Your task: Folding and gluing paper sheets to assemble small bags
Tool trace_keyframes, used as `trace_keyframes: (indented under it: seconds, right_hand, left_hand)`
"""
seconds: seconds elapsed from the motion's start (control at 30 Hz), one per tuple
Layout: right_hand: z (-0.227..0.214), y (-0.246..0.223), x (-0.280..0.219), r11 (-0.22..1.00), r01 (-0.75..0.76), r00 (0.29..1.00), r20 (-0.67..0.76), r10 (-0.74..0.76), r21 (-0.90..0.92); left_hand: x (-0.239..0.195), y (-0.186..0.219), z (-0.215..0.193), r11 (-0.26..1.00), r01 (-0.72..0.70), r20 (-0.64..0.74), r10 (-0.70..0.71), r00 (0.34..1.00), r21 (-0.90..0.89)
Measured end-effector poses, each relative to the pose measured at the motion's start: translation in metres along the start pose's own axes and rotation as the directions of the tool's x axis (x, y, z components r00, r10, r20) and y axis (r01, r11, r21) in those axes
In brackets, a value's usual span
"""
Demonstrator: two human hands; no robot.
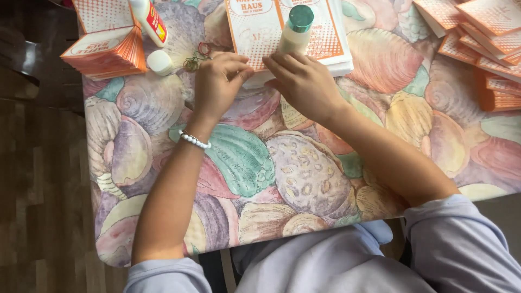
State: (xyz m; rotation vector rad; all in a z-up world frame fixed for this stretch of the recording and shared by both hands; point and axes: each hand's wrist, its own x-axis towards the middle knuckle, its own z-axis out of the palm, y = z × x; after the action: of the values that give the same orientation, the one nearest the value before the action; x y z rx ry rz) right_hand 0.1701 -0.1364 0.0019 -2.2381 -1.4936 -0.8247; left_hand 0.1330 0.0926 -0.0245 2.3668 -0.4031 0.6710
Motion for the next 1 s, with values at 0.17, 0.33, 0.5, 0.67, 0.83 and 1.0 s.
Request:
trace_keyframes:
  seconds: [0.17, 0.33, 0.5, 0.67, 0.83, 1.0]
  right_hand:
    - [0.018, 0.013, -0.003, 0.992, -0.114, 0.989, 0.106, 0.107, 0.061]
    - [0.013, 0.01, 0.002, 0.99, -0.13, 0.99, 0.061, 0.127, 0.047]
    - [0.027, 0.013, -0.001, 0.995, -0.091, 0.995, 0.041, 0.09, 0.039]
    - [0.039, 0.017, -0.008, 0.973, -0.214, 0.973, -0.067, 0.22, 0.09]
    - [0.04, 0.016, -0.007, 0.94, -0.307, 0.941, -0.1, 0.323, 0.149]
    - [0.044, 0.019, -0.009, 0.944, -0.286, 0.941, -0.137, 0.309, 0.164]
  left_hand:
    - [0.005, 0.0, 0.0, 0.992, -0.126, -0.059, 0.126, 0.99, 0.004]
    - [0.002, -0.005, 0.007, 0.996, -0.075, -0.115, 0.081, 0.99, 0.057]
    - [0.001, -0.003, 0.007, 0.993, -0.113, -0.133, 0.117, 0.984, 0.038]
    - [0.001, 0.001, 0.002, 0.995, -0.026, -0.116, 0.015, 0.993, -0.095]
    - [0.003, 0.001, 0.0, 0.993, 0.001, -0.113, -0.014, 0.993, -0.117]
    - [0.003, -0.009, 0.005, 0.999, -0.044, -0.108, 0.048, 0.993, 0.032]
